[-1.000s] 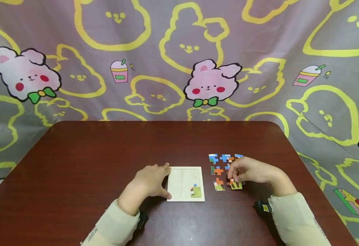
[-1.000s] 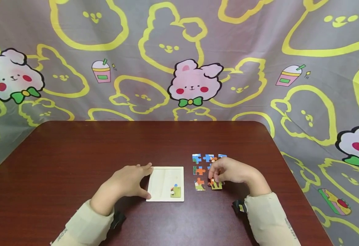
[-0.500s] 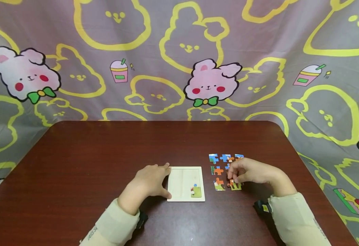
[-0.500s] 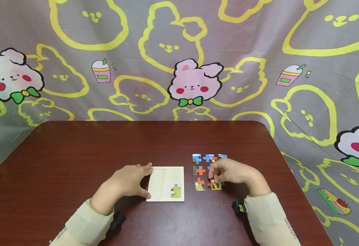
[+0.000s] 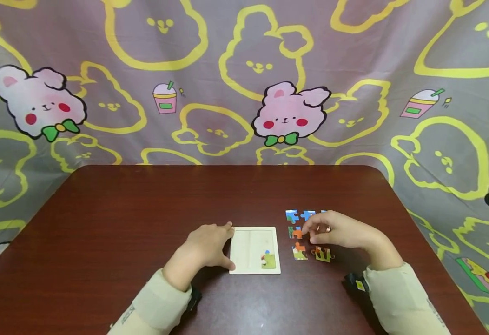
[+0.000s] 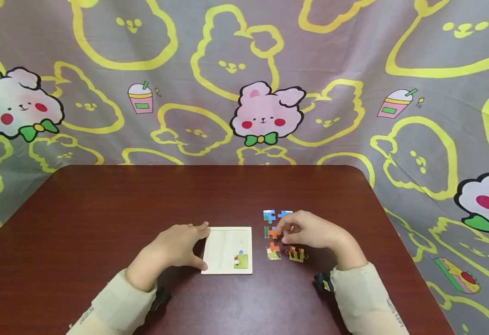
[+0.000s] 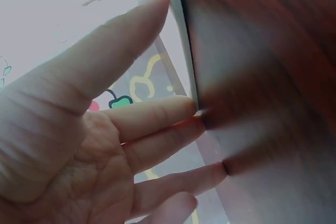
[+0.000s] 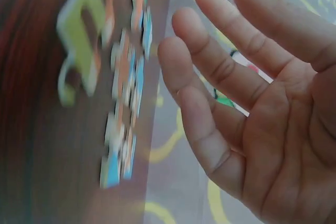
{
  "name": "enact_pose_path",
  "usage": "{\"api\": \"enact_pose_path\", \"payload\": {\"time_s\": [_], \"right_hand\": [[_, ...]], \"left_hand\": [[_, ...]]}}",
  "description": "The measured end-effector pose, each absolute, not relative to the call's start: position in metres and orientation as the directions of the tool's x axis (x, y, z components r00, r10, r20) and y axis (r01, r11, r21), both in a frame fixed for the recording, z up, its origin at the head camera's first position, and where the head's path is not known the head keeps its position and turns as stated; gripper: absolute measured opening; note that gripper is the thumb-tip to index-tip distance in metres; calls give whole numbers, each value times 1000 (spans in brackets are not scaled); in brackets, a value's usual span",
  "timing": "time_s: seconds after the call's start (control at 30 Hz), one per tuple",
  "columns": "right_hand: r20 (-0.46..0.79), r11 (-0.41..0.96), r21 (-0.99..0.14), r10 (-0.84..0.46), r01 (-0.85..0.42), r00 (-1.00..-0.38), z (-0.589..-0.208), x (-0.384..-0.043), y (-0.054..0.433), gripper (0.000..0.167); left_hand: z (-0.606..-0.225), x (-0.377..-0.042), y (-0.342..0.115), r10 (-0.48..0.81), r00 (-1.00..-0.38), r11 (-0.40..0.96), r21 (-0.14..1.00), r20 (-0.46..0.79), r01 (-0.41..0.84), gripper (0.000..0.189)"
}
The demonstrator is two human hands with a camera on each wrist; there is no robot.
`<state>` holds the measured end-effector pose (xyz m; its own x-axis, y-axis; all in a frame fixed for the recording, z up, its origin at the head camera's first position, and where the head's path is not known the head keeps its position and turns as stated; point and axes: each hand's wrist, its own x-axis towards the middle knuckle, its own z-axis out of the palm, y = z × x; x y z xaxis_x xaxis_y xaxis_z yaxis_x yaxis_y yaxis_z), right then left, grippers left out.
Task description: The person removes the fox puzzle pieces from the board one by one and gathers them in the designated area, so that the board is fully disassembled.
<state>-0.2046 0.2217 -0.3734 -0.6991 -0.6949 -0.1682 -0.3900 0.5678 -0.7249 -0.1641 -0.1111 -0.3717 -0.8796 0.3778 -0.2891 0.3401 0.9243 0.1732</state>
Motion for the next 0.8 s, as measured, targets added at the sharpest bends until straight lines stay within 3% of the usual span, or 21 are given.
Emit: {"api": "enact_pose_path", "payload": {"time_s": [0.23,0.47,0.8], "right_hand": [[-201,544,-733,-746,-408,-635,-376,-199,188,19],[-172,513,-676,-807,-528,-565,-380,-201,156,19],[-191,543,-616,-806,-571,-560,-385,-204,138,14]], "left_hand": [[-373,-167,-108,395,-876,918,155,-275,365,85],[-373,-165,-109,394,-881,918,154,-263,365,85],[-372,-164,-110,393,-883,919,150,-257,365,87]]}}
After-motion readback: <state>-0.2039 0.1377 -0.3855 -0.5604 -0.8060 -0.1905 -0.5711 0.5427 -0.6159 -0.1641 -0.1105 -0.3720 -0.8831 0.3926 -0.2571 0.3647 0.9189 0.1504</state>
